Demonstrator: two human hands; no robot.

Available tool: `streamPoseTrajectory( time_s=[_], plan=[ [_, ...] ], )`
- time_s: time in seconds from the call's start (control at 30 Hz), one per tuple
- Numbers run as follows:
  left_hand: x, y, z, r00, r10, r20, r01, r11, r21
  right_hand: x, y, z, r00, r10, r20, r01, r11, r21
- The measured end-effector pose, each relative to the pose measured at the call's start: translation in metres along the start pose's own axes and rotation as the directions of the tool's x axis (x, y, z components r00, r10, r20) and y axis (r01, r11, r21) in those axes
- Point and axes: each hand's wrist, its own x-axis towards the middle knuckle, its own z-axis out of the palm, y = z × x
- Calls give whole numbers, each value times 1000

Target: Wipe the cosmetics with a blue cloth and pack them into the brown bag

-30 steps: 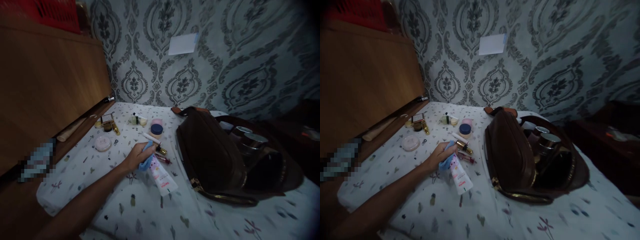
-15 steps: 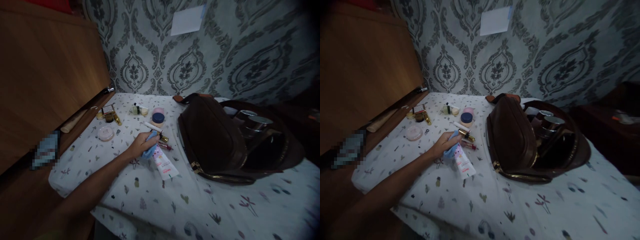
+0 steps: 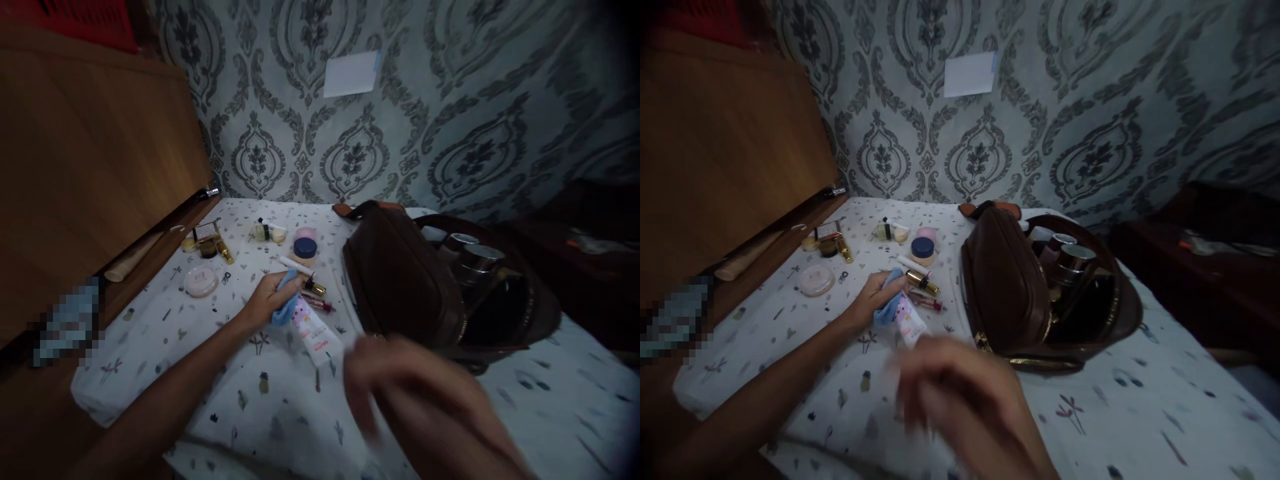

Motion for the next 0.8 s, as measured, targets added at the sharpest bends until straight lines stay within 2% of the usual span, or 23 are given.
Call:
streamPoseTrajectory(
  time_s=[0.07, 0.1, 0.13, 0.2, 0.27, 0.33, 0.37, 0.43, 0.53, 0.67, 0.73, 0.8],
  plan=[
    [0, 1, -1, 999, 11, -37, -11, 1000, -12, 35, -1, 6, 990, -112, -89, 89, 969, -229],
    [0, 2, -2, 998, 19, -58, -20, 1000, -10, 50, 2, 10, 979, -178, -96, 131, 919, -373],
    [1, 2, -2, 997, 25, -79, -26, 1000, -2, 61, 7, 14, 971, -230, -65, 167, 848, -503],
    [2, 1, -3, 992, 31, -120, -27, 999, 36, 75, 20, 23, 969, -242, 49, 209, 702, -681],
    [4, -1, -3, 987, 24, -157, -11, 996, 86, 80, 34, 30, 972, -218, 92, 201, 555, -807],
    [5, -2, -2, 985, 16, -171, 6, 992, 128, 80, 45, 34, 968, -237, 76, 170, 406, -898],
    [5, -2, -1, 985, 13, -172, 12, 989, 145, 79, 49, 35, 965, -250, 74, 162, 354, -921],
    [5, 0, 0, 987, 16, -163, 13, 985, 174, 78, 55, 32, 960, -264, 93, 178, 320, -931],
    [4, 2, 3, 991, 28, -133, -1, 979, 203, 77, 59, 25, 954, -274, 120, 230, 415, -880],
    [1, 1, 3, 997, 10, -78, 4, 985, 173, 77, 59, 19, 953, -299, 45, 249, 691, -679],
    [0, 0, 1, 998, 26, -57, -18, 989, 148, 79, 56, 18, 971, -238, -17, 202, 858, -473],
    [-1, 0, -2, 997, 77, -30, -73, 988, 137, 82, 53, 17, 998, -66, -23, 61, 985, -163]
  ],
)
